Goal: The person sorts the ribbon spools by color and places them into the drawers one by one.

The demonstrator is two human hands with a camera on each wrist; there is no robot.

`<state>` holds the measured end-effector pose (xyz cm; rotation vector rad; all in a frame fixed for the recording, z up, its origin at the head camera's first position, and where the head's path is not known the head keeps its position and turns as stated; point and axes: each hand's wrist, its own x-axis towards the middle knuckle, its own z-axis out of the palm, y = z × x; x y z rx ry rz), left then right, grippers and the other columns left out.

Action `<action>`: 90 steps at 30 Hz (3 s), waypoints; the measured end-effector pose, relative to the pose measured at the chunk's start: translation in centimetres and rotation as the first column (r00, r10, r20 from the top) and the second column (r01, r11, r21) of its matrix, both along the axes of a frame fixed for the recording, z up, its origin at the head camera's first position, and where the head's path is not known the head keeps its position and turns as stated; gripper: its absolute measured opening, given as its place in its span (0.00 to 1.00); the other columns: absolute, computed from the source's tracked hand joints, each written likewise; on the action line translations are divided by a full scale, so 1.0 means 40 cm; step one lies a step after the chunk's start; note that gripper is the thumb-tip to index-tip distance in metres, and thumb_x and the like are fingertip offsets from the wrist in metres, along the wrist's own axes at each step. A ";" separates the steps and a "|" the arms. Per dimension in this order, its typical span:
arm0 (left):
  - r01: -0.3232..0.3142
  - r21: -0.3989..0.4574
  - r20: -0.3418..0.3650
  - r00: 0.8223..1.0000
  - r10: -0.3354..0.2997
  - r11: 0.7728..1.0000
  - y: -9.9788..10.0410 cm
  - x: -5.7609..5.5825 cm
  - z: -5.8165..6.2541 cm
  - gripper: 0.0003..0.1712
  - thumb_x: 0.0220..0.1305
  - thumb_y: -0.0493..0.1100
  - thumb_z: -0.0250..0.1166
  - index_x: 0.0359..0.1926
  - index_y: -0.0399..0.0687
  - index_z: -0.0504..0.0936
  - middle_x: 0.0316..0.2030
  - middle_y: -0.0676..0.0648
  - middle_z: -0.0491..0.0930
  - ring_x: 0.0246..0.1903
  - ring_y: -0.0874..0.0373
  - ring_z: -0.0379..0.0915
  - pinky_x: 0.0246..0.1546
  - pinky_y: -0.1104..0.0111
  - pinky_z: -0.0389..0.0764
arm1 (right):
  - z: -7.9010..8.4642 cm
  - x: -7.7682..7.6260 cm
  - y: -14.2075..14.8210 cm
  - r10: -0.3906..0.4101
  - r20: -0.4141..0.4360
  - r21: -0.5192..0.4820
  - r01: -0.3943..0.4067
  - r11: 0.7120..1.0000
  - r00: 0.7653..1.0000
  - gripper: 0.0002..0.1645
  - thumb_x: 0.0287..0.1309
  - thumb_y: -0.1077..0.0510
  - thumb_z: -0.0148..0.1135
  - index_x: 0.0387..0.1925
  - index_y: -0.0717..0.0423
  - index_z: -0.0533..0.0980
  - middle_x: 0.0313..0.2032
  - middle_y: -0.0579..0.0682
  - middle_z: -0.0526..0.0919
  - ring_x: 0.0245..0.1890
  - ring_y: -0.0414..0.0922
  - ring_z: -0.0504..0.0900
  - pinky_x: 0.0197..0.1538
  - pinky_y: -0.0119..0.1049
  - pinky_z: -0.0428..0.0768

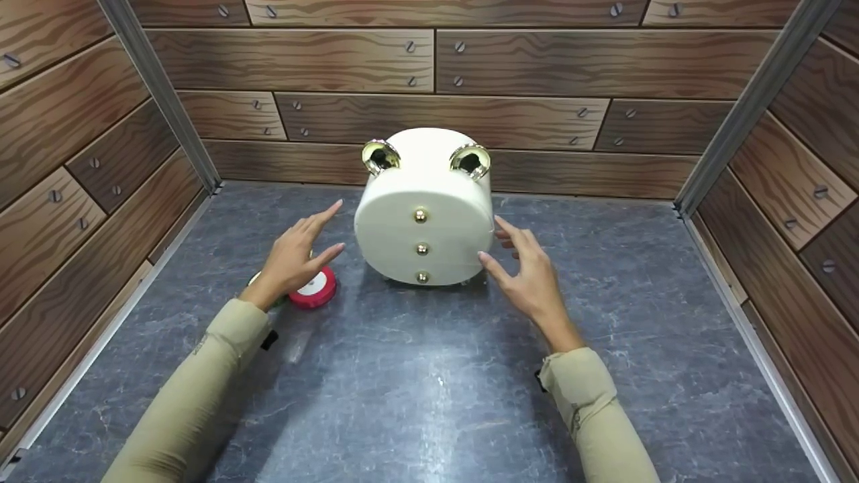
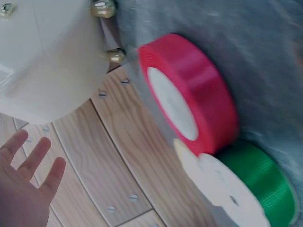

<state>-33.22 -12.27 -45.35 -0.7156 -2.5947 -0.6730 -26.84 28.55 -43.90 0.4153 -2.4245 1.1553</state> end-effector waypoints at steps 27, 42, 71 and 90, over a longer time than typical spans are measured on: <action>0.130 0.263 -0.056 0.991 -0.119 0.956 0.116 -0.103 0.160 0.39 0.78 0.59 0.57 0.83 0.61 0.55 0.74 0.51 0.68 0.66 0.53 0.73 0.69 0.51 0.72 | 0.084 -0.047 -0.170 0.124 -0.219 -0.048 -0.137 0.989 0.968 0.32 0.58 0.65 0.74 0.65 0.59 0.78 0.47 0.61 0.86 0.43 0.56 0.86 0.46 0.45 0.85; 0.309 0.587 -0.005 0.926 -0.378 0.749 0.194 -0.131 0.201 0.34 0.77 0.44 0.61 0.79 0.48 0.63 0.71 0.42 0.66 0.66 0.51 0.71 0.63 0.61 0.79 | 0.098 -0.075 -0.237 0.121 -0.261 -0.114 -0.155 0.981 0.958 0.19 0.58 0.67 0.73 0.52 0.63 0.83 0.37 0.57 0.88 0.33 0.46 0.86 0.39 0.24 0.85; 0.341 0.652 -0.033 0.905 -0.425 0.677 0.204 -0.160 0.167 0.35 0.74 0.41 0.64 0.78 0.50 0.65 0.65 0.44 0.69 0.60 0.57 0.74 0.60 0.65 0.79 | 0.119 -0.059 -0.291 0.105 -0.197 -0.235 -0.151 0.960 0.975 0.09 0.56 0.75 0.69 0.40 0.73 0.81 0.29 0.65 0.88 0.28 0.56 0.89 0.35 0.23 0.85; 0.318 0.675 -0.017 0.909 -0.416 0.666 0.213 -0.160 0.168 0.36 0.72 0.36 0.65 0.77 0.45 0.65 0.64 0.38 0.69 0.60 0.45 0.75 0.61 0.57 0.79 | 0.118 -0.049 -0.286 0.120 -0.190 -0.245 -0.165 0.955 0.974 0.10 0.55 0.75 0.70 0.40 0.74 0.81 0.29 0.65 0.88 0.27 0.46 0.88 0.33 0.25 0.86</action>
